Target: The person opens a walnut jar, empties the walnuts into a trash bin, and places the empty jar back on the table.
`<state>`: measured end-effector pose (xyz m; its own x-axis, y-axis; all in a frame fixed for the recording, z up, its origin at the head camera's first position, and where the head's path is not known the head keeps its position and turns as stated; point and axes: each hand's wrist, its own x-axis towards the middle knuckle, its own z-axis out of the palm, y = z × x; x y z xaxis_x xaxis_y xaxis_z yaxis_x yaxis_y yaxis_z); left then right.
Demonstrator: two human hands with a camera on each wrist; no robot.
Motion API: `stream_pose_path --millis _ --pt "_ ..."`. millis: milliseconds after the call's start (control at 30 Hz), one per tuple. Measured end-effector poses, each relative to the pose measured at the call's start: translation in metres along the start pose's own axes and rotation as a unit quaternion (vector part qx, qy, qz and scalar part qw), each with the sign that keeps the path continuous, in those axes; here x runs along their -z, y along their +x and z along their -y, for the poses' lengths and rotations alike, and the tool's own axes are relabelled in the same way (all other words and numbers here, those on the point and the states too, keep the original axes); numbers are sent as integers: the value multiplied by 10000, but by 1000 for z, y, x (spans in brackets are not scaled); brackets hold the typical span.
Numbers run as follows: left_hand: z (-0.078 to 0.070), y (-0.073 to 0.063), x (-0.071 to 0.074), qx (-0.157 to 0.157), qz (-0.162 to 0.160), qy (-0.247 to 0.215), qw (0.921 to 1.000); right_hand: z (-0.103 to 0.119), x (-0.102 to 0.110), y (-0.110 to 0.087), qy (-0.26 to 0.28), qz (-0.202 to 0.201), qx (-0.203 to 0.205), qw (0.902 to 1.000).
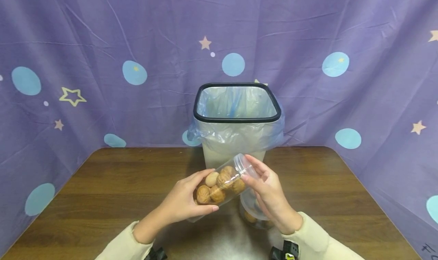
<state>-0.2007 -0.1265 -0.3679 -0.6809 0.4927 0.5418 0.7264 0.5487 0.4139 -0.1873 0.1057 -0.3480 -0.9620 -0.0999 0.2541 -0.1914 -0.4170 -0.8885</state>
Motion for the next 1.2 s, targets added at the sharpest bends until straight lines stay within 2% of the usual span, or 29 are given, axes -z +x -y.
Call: stream_pose_path --millis 200,1200 --pt "0 0 1 147 50 -81 9998 -1 1 1 -23 -16 18 10000" --pt "0 -1 4 408 279 -410 9979 -9 9 2 69 320 -25 9995"
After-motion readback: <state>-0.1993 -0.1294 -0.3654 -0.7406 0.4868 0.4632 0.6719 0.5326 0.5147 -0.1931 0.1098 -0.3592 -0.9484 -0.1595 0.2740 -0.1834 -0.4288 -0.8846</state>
